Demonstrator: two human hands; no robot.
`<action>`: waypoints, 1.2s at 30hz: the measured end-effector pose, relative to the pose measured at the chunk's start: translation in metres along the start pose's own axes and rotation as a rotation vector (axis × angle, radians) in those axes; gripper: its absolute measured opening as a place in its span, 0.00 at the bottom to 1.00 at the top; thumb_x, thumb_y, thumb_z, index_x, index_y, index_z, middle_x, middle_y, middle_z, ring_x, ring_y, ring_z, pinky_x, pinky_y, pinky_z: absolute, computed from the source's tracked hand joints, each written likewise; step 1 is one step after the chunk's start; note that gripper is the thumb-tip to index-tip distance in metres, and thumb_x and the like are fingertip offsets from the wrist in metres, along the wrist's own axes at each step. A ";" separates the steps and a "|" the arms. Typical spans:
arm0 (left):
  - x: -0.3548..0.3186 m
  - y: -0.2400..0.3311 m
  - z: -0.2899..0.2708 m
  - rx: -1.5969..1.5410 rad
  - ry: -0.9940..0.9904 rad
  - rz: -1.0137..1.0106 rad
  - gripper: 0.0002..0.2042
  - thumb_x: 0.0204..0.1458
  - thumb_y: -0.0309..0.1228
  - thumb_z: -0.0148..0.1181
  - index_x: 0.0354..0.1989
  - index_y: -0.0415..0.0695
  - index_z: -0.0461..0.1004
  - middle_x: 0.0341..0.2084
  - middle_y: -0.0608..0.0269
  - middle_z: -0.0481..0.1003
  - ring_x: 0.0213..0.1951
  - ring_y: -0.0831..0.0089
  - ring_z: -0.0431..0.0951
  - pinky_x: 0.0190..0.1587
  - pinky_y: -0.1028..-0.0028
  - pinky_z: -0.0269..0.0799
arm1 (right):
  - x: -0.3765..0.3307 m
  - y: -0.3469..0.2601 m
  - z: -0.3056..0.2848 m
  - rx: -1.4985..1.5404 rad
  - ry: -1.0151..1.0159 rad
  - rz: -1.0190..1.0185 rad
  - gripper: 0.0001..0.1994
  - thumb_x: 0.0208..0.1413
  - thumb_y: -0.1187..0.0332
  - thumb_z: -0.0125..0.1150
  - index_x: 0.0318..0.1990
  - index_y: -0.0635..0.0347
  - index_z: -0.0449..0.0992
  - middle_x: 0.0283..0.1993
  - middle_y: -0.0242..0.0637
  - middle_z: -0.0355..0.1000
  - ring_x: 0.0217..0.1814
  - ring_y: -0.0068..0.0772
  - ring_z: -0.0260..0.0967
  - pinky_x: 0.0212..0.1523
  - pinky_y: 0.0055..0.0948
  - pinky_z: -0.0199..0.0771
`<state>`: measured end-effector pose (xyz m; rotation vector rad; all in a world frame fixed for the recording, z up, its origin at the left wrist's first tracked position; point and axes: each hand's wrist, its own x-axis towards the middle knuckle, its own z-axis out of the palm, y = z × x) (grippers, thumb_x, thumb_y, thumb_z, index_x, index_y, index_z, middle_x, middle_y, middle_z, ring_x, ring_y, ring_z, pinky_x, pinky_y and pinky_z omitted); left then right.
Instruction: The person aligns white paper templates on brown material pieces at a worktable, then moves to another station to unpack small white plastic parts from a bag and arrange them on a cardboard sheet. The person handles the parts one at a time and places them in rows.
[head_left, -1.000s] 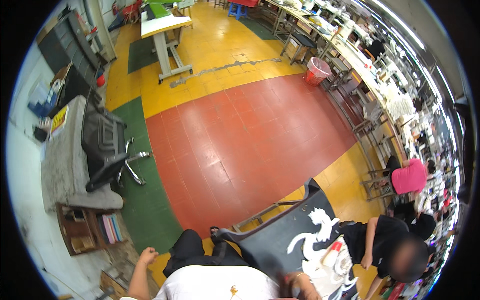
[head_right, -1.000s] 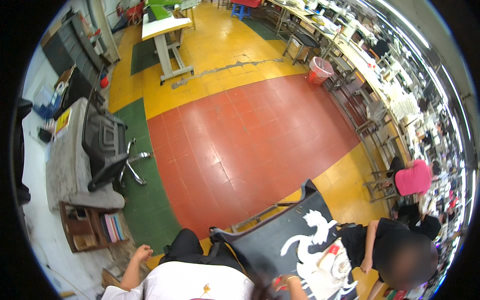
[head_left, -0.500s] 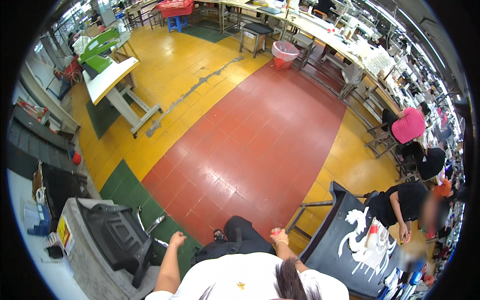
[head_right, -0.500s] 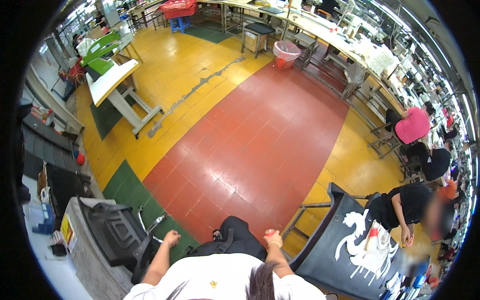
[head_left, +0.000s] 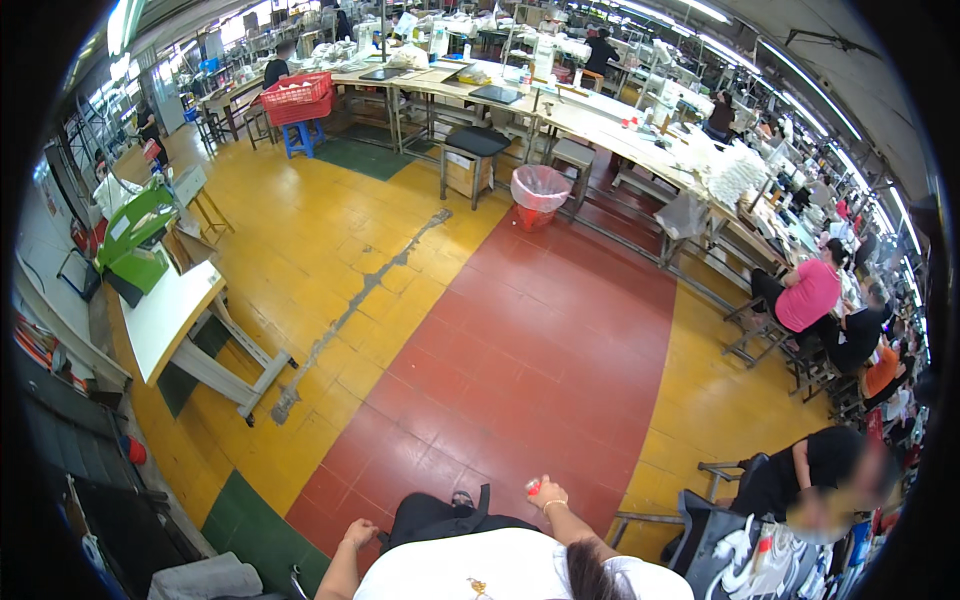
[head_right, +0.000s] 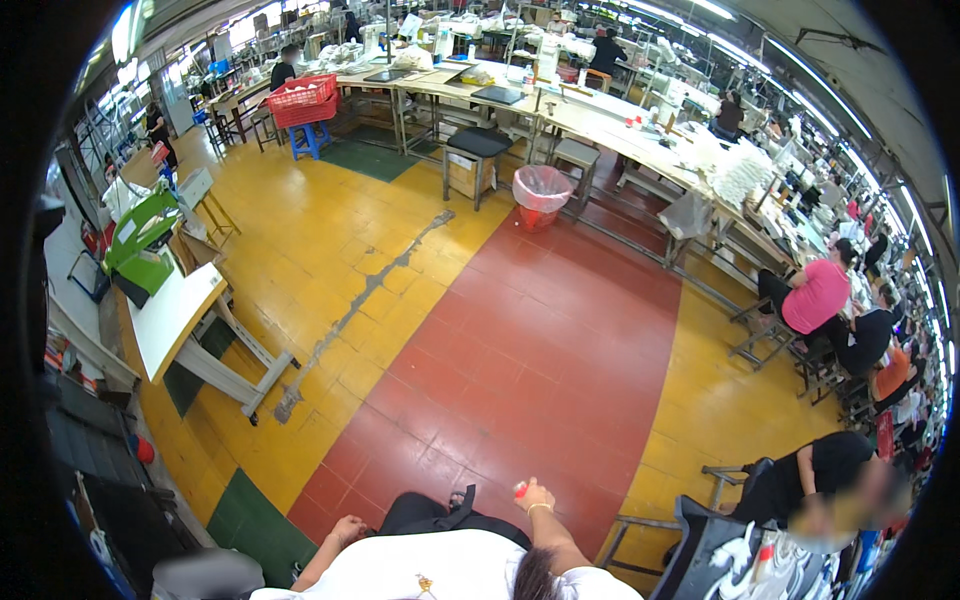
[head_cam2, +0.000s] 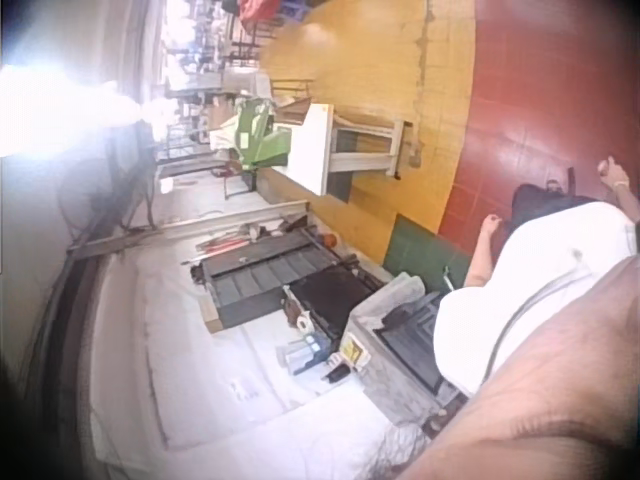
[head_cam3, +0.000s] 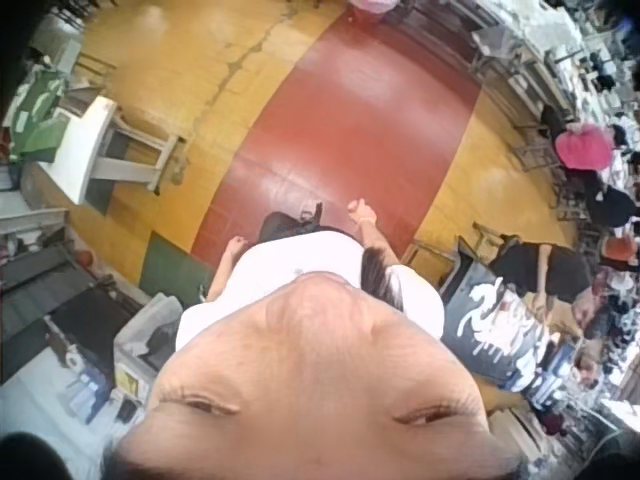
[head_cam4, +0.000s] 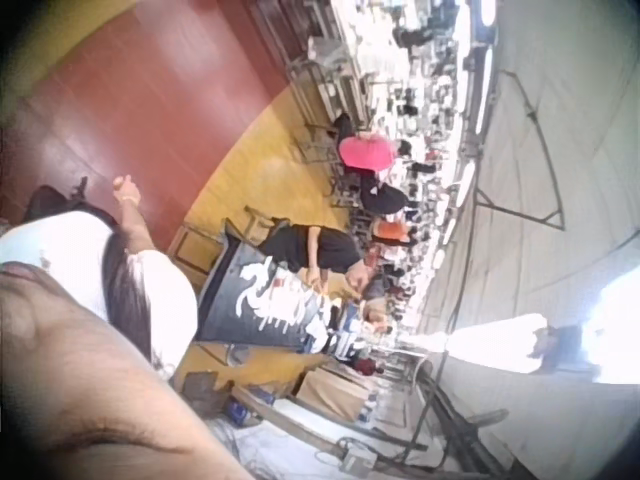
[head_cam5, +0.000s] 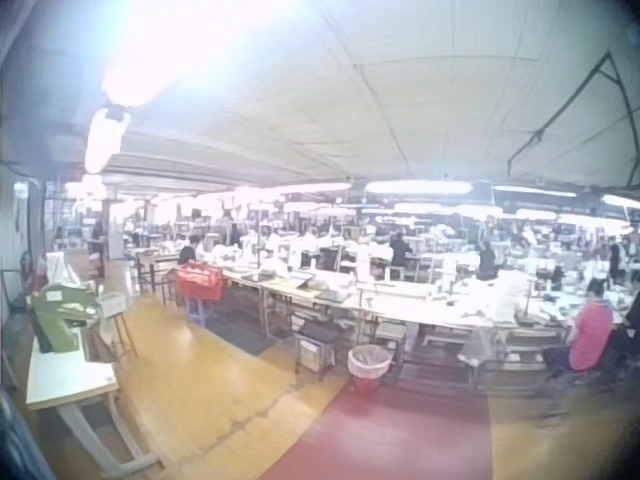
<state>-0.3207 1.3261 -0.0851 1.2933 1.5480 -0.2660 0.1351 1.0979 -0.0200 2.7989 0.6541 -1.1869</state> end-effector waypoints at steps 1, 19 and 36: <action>0.011 0.005 -0.014 0.053 -0.016 -0.067 0.16 0.50 0.34 0.64 0.46 0.41 0.76 0.32 0.57 0.79 0.28 0.67 0.79 0.31 0.67 0.76 | 0.023 -0.021 -0.016 -0.012 0.038 -0.036 0.34 0.41 0.49 0.68 0.55 0.53 0.65 0.49 0.48 0.75 0.53 0.50 0.73 0.54 0.44 0.74; 0.440 0.548 -0.237 0.477 0.108 0.358 0.23 0.48 0.39 0.57 0.52 0.40 0.75 0.48 0.42 0.75 0.52 0.51 0.75 0.57 0.61 0.68 | 0.310 -0.298 -0.224 0.089 -0.035 0.188 0.33 0.44 0.45 0.64 0.55 0.54 0.66 0.50 0.50 0.74 0.54 0.49 0.74 0.52 0.45 0.74; 0.604 1.024 -0.204 0.839 -0.408 0.349 0.25 0.53 0.54 0.57 0.38 0.40 0.79 0.36 0.48 0.79 0.43 0.52 0.78 0.47 0.59 0.72 | 0.708 -0.461 -0.588 0.224 0.172 0.203 0.32 0.41 0.54 0.68 0.53 0.54 0.63 0.46 0.53 0.75 0.50 0.54 0.74 0.49 0.48 0.75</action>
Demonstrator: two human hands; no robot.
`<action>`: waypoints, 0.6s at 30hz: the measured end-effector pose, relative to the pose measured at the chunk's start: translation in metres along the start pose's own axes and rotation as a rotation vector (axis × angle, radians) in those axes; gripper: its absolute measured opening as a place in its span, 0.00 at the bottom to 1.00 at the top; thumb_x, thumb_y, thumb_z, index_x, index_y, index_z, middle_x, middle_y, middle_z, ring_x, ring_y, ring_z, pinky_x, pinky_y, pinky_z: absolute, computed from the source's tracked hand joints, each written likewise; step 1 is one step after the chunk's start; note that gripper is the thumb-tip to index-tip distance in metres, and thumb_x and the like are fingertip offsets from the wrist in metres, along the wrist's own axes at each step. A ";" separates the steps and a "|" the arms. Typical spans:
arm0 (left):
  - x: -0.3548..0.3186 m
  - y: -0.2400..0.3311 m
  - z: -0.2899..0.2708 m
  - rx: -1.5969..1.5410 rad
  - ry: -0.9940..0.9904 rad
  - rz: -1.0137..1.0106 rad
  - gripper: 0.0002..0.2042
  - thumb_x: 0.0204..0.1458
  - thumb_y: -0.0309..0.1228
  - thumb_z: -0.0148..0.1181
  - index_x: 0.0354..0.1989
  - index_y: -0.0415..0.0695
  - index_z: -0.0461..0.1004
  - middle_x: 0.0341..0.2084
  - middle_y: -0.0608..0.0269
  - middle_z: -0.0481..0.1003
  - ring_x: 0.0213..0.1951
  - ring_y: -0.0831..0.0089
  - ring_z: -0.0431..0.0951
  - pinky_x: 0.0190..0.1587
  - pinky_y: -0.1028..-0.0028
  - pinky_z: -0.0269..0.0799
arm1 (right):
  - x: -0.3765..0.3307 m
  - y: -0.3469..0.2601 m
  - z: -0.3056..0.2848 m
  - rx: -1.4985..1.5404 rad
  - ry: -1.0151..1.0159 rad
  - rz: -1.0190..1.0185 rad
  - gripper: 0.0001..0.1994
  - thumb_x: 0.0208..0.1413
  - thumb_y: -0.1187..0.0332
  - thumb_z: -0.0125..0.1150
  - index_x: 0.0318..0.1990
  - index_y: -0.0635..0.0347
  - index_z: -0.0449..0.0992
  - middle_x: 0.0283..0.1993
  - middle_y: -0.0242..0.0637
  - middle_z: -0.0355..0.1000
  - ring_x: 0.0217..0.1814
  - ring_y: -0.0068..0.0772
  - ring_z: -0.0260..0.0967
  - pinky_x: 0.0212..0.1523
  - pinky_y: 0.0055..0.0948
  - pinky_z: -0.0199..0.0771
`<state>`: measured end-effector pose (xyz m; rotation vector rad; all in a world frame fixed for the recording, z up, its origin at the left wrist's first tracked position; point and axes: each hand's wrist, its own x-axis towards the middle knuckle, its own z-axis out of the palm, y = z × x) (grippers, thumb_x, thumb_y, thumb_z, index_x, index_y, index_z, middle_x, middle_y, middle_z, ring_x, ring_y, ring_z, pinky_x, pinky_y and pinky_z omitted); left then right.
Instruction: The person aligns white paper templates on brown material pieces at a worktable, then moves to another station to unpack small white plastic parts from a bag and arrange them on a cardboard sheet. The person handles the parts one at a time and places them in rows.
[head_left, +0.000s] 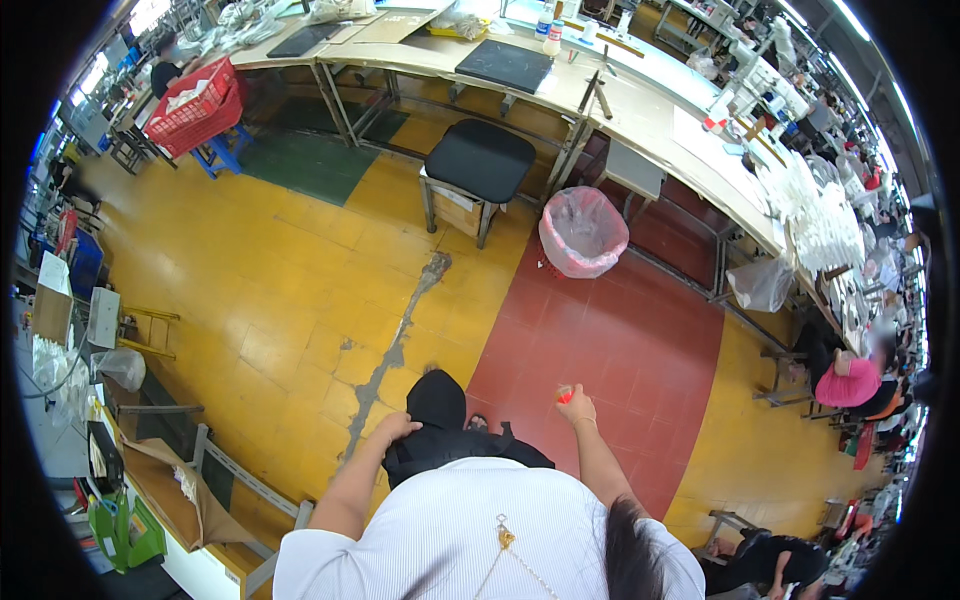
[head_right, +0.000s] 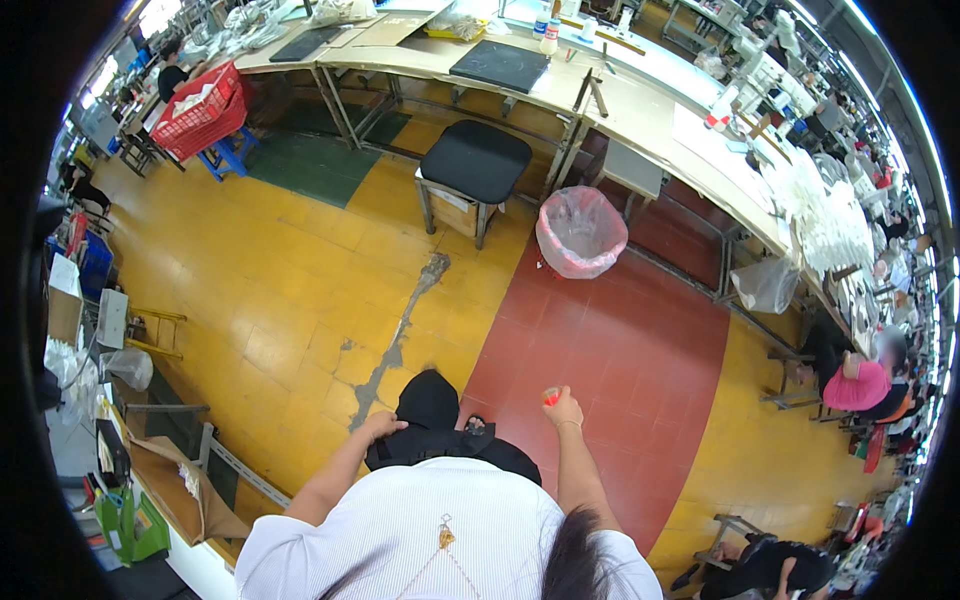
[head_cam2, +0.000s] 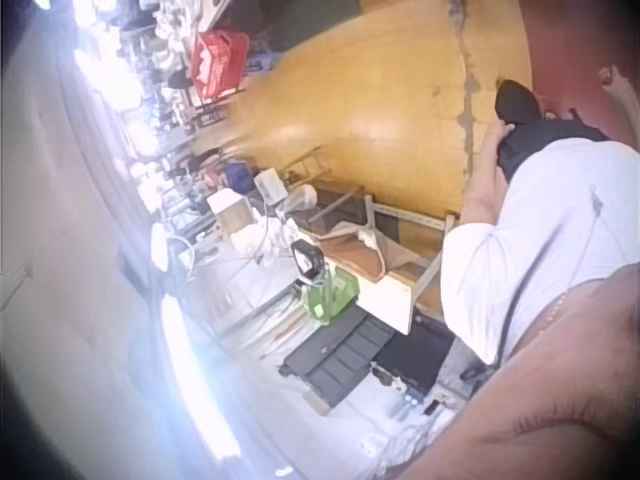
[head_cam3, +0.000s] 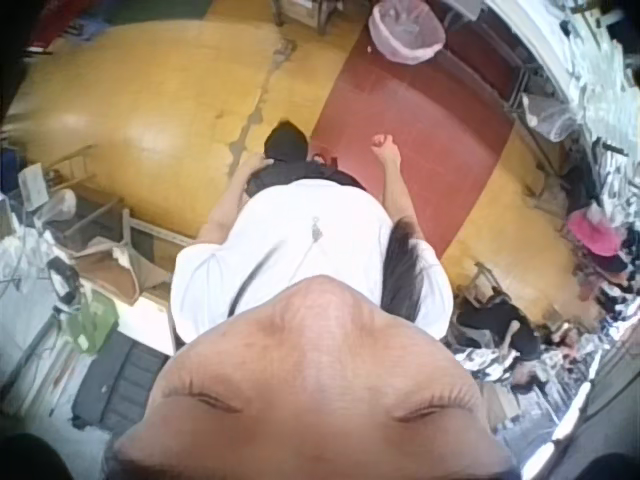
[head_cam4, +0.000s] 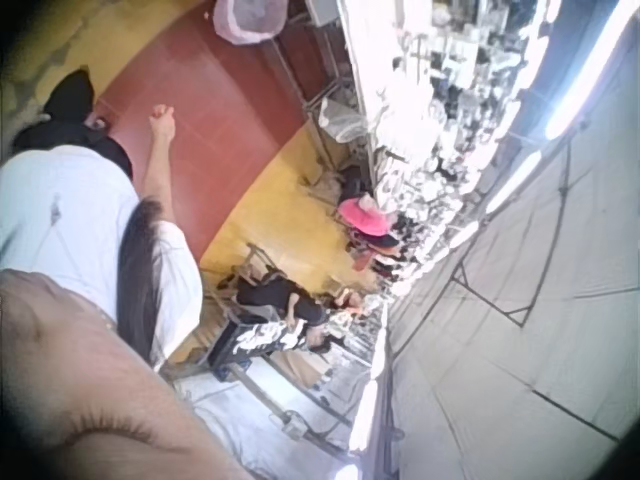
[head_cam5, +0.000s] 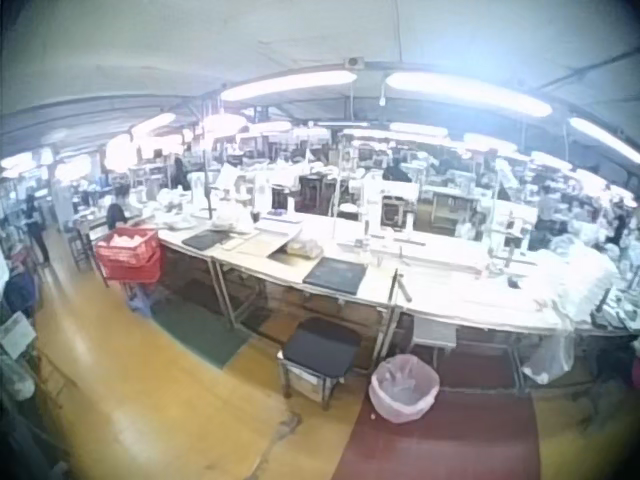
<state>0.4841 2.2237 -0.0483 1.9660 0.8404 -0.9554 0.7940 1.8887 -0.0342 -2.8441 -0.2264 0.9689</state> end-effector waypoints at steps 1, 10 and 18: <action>0.019 0.012 -0.032 0.065 -0.062 0.046 0.22 0.53 0.51 0.57 0.37 0.40 0.79 0.35 0.49 0.79 0.42 0.52 0.79 0.46 0.60 0.72 | 0.025 -0.019 -0.011 -0.007 0.011 -0.025 0.32 0.40 0.54 0.68 0.53 0.55 0.63 0.46 0.53 0.75 0.50 0.54 0.74 0.49 0.48 0.75; 0.131 0.096 -0.298 0.189 -0.258 0.311 0.16 0.49 0.38 0.54 0.40 0.42 0.80 0.37 0.52 0.80 0.40 0.56 0.80 0.42 0.62 0.73 | 0.130 -0.168 -0.090 0.069 -0.061 0.107 0.34 0.38 0.53 0.70 0.52 0.57 0.64 0.45 0.56 0.75 0.49 0.57 0.74 0.50 0.47 0.74; 0.261 0.168 -0.417 0.507 -0.651 0.334 0.17 0.49 0.39 0.54 0.35 0.37 0.80 0.30 0.49 0.80 0.27 0.57 0.79 0.29 0.60 0.74 | 0.252 -0.225 -0.155 0.238 0.035 0.305 0.35 0.39 0.53 0.69 0.54 0.57 0.62 0.45 0.58 0.74 0.50 0.57 0.73 0.48 0.47 0.74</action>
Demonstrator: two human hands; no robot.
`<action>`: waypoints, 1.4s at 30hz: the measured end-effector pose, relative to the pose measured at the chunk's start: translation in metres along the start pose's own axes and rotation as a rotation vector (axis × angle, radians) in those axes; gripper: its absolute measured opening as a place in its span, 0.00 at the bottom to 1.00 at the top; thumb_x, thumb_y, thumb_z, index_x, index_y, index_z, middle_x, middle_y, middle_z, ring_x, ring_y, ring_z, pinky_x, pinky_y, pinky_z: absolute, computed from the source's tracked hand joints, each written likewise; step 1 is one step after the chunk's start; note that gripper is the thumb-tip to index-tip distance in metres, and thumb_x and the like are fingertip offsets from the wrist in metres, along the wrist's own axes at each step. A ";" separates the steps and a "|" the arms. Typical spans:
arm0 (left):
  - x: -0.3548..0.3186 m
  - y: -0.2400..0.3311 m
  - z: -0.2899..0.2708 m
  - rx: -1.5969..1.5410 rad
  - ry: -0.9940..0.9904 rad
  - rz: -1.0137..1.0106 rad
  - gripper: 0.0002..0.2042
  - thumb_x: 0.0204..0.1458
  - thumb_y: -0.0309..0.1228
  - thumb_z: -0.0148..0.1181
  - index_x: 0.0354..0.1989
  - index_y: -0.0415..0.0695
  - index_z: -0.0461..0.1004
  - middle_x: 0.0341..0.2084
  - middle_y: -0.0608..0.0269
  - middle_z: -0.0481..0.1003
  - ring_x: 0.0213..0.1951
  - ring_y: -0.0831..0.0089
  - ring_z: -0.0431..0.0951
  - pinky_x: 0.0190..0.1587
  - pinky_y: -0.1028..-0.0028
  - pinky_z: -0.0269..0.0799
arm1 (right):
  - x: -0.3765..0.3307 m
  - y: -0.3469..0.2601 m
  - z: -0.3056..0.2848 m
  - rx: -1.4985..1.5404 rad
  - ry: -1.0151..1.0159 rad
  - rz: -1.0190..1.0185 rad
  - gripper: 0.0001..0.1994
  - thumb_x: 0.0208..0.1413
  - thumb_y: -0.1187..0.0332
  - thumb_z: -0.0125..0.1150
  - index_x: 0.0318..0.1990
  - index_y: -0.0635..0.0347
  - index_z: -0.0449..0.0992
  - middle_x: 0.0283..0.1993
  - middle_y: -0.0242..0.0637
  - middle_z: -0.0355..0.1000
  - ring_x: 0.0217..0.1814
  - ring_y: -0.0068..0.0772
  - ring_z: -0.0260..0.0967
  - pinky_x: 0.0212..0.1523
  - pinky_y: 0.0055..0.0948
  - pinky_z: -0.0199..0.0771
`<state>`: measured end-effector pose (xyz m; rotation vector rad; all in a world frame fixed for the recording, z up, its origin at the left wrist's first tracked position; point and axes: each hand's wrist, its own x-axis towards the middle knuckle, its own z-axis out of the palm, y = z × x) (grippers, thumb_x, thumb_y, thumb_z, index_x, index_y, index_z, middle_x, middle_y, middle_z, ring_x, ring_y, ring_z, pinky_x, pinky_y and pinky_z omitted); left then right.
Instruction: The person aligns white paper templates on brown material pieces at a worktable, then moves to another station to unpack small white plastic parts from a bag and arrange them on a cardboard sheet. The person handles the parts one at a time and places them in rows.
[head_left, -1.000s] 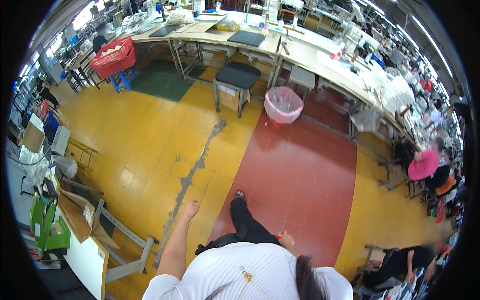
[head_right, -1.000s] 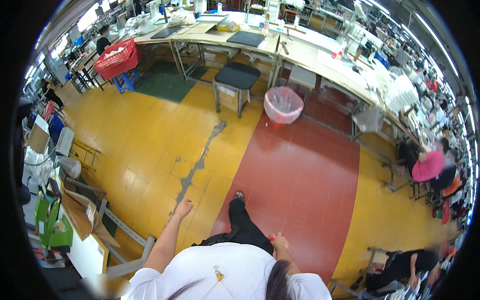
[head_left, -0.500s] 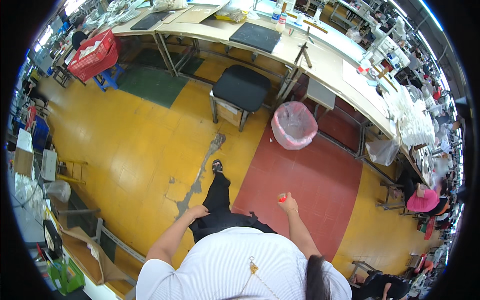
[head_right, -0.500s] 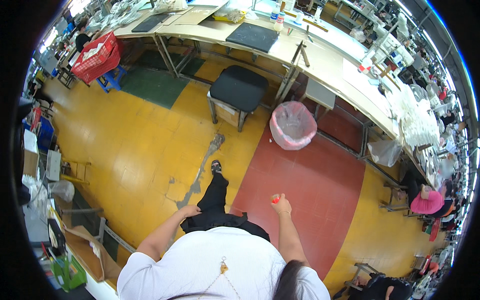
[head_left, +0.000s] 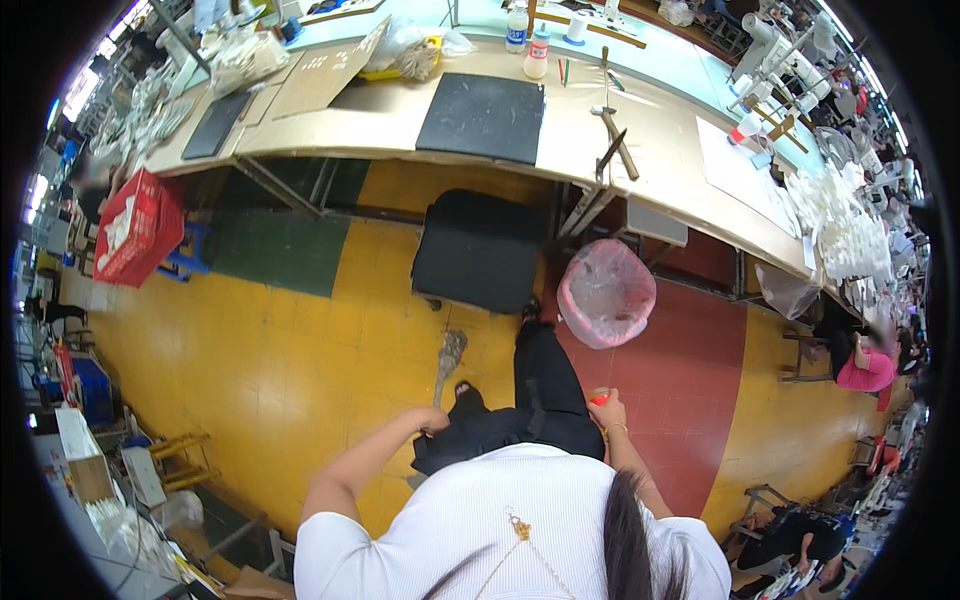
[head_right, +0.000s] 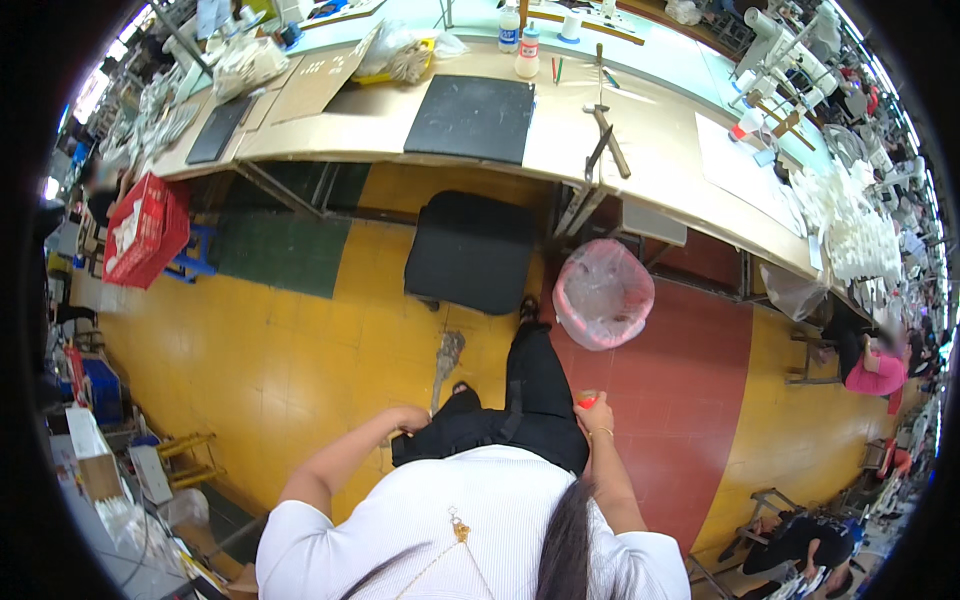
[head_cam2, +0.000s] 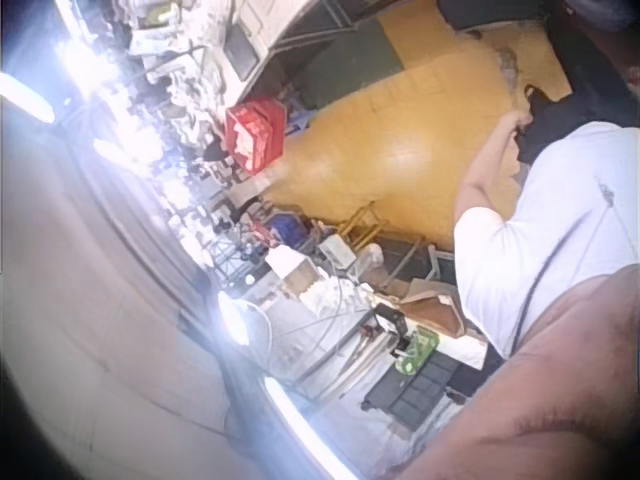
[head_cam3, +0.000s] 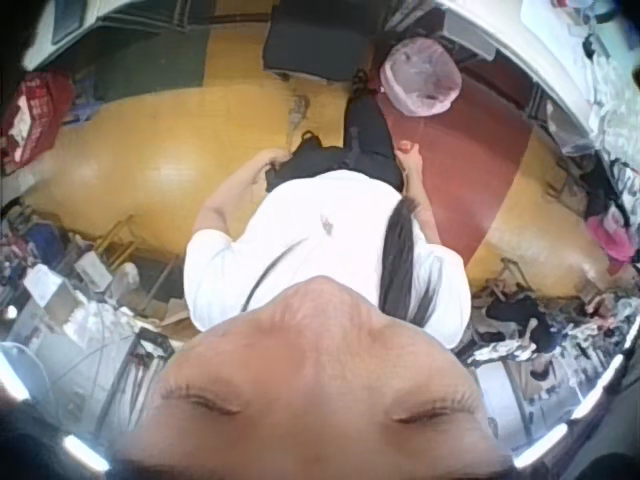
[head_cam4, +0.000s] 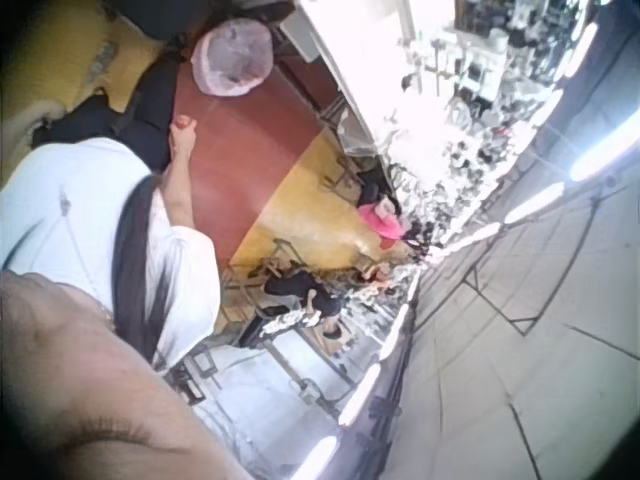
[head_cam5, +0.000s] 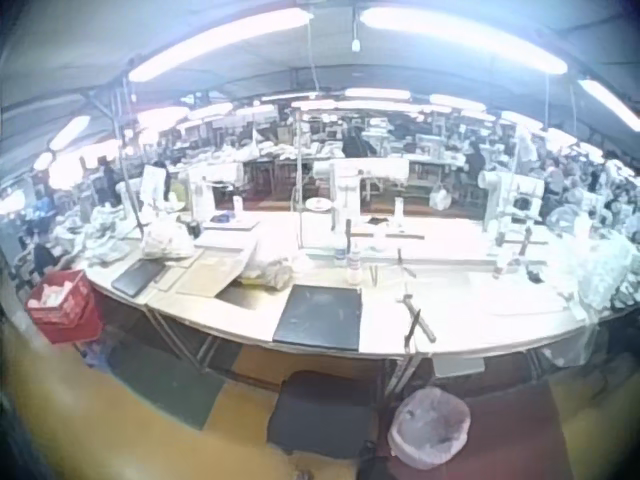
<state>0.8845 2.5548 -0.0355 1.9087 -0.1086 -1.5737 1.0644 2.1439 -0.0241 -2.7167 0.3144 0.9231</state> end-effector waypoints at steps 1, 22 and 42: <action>0.010 -0.010 -0.015 -0.021 -0.050 -0.024 0.17 0.49 0.39 0.54 0.33 0.36 0.80 0.29 0.49 0.80 0.26 0.57 0.79 0.27 0.60 0.73 | 0.017 -0.015 -0.012 -0.070 -0.037 -0.029 0.33 0.40 0.54 0.68 0.54 0.57 0.62 0.45 0.56 0.75 0.49 0.57 0.74 0.48 0.47 0.74; -0.025 0.148 -0.401 0.080 0.085 -0.430 0.16 0.53 0.29 0.49 0.44 0.36 0.80 0.41 0.48 0.80 0.43 0.60 0.81 0.41 0.60 0.76 | 0.403 -0.444 -0.370 0.024 0.140 -0.986 0.34 0.41 0.70 0.67 0.60 0.57 0.63 0.51 0.55 0.66 0.49 0.58 0.68 0.52 0.46 0.71; -0.053 -0.010 -0.603 0.105 0.419 0.013 0.15 0.54 0.41 0.53 0.38 0.41 0.77 0.37 0.48 0.79 0.40 0.52 0.80 0.41 0.58 0.76 | 0.241 -0.511 -0.250 0.068 -1.013 -1.022 0.16 0.53 0.72 0.56 0.51 0.60 0.76 0.47 0.48 0.72 0.53 0.47 0.68 0.53 0.39 0.69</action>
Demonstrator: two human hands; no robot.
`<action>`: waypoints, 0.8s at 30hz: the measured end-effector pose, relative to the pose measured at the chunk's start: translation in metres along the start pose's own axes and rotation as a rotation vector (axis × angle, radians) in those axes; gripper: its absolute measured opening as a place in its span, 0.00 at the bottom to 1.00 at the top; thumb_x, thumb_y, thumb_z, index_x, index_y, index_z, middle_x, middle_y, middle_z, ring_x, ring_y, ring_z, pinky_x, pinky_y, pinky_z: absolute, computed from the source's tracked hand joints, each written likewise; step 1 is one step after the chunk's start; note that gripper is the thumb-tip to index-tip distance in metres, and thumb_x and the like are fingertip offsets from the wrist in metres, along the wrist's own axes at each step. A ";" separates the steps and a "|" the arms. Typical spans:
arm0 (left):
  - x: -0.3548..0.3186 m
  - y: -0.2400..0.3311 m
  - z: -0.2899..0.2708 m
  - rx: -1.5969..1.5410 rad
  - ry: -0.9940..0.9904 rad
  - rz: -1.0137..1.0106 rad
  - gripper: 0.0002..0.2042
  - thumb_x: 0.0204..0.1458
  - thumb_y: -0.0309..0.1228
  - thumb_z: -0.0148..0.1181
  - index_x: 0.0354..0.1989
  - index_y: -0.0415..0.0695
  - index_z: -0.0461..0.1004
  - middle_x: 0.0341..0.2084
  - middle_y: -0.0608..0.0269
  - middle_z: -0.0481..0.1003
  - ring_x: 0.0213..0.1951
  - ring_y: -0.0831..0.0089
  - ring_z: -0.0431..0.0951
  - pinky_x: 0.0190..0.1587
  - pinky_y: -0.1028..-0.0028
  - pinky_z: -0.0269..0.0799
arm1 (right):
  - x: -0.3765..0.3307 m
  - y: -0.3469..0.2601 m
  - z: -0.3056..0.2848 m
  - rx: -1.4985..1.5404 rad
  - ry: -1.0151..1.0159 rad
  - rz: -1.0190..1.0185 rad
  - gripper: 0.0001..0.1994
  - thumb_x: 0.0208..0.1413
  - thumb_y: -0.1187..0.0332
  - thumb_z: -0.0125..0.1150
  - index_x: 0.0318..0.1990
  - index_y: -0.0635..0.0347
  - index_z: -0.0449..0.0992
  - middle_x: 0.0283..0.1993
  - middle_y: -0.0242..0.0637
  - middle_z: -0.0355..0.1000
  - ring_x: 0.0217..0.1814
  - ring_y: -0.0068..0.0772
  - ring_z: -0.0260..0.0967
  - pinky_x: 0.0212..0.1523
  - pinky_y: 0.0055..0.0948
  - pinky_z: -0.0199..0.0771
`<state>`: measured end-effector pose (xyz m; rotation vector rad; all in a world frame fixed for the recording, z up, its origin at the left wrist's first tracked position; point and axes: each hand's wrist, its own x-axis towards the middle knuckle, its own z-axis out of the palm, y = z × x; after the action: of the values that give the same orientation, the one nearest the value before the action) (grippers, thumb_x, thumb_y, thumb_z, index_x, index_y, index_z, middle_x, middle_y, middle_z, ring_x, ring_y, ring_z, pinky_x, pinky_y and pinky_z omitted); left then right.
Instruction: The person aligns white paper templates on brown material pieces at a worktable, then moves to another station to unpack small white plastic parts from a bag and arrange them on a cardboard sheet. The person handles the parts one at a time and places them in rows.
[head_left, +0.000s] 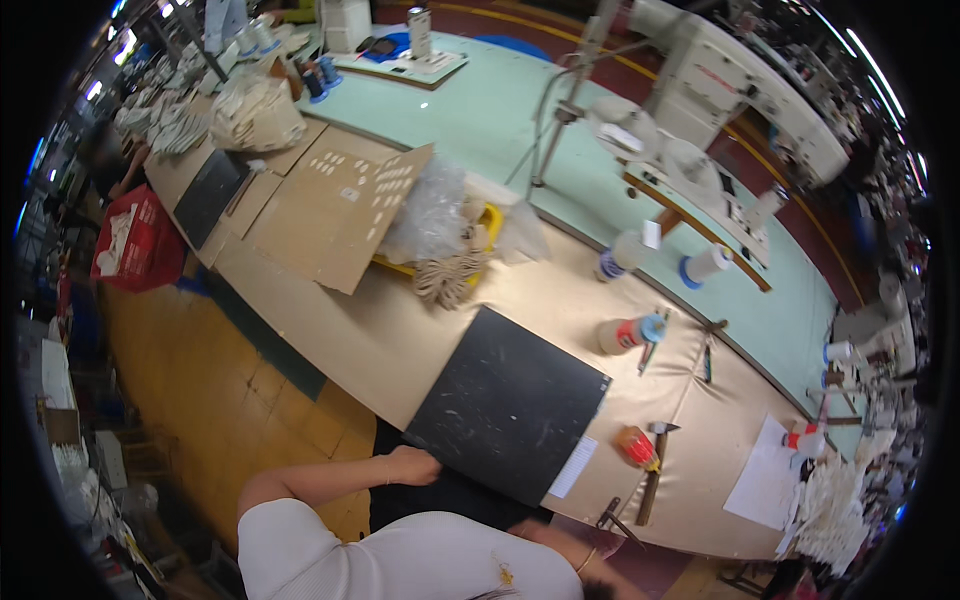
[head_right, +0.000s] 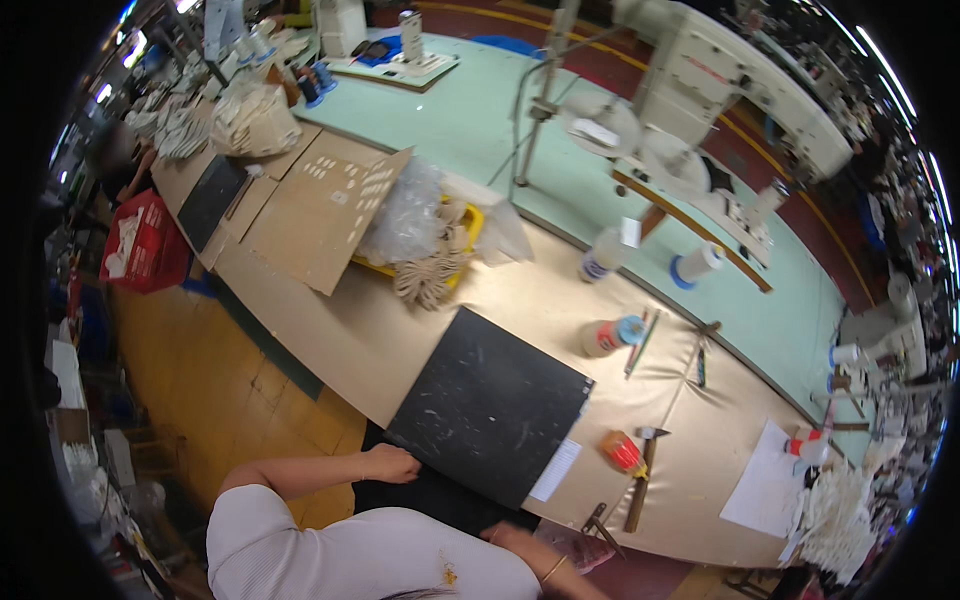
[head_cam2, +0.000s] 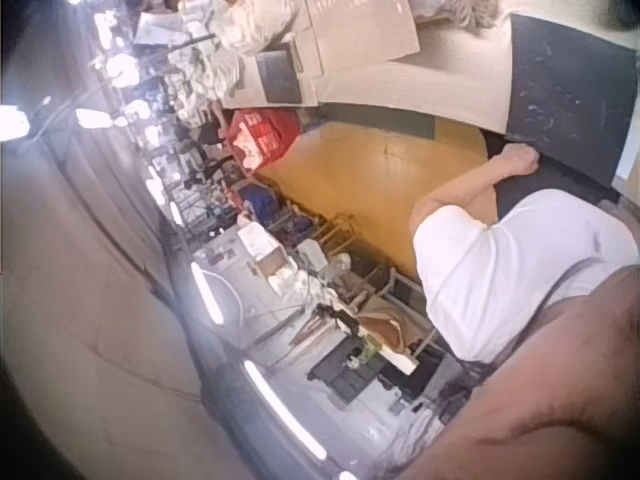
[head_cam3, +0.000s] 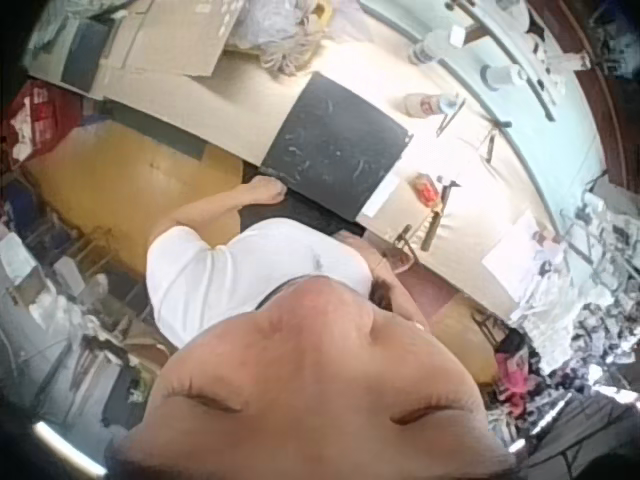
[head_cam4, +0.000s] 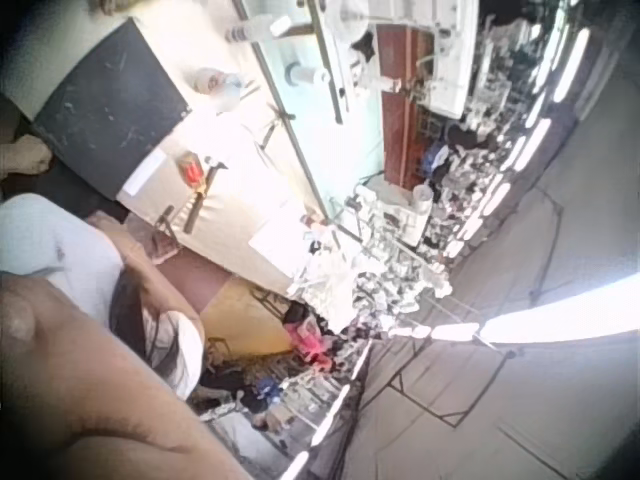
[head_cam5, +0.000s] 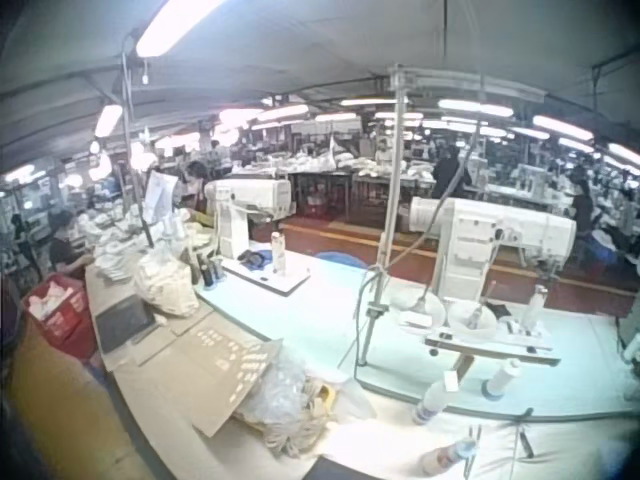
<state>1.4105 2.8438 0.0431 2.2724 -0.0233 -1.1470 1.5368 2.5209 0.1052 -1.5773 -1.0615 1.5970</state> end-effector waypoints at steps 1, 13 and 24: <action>-0.017 0.010 -0.017 -0.240 0.131 0.067 0.13 0.55 0.39 0.51 0.32 0.40 0.74 0.32 0.48 0.78 0.36 0.50 0.79 0.38 0.57 0.75 | 0.014 0.011 0.022 -0.114 0.137 0.065 0.16 0.53 0.72 0.56 0.50 0.58 0.77 0.47 0.46 0.72 0.53 0.47 0.68 0.53 0.39 0.69; 0.067 -0.016 -0.044 0.282 0.770 0.220 0.29 0.59 0.51 0.49 0.66 0.52 0.61 0.70 0.58 0.52 0.71 0.62 0.49 0.69 0.54 0.43 | 0.153 0.152 0.054 -0.720 0.685 0.526 0.13 0.55 0.67 0.59 0.48 0.49 0.79 0.48 0.44 0.72 0.50 0.48 0.69 0.53 0.42 0.70; 0.075 -0.008 -0.040 0.294 0.769 0.191 0.29 0.57 0.51 0.52 0.65 0.52 0.63 0.69 0.57 0.52 0.71 0.59 0.48 0.69 0.51 0.38 | 0.154 0.157 0.042 -0.700 0.765 0.516 0.14 0.55 0.65 0.58 0.50 0.51 0.77 0.50 0.46 0.71 0.52 0.49 0.68 0.54 0.42 0.69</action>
<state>1.4856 2.8505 0.0027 2.7556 -0.1090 -0.1292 1.4991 2.5796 -0.1079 -2.7954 -0.8316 0.7129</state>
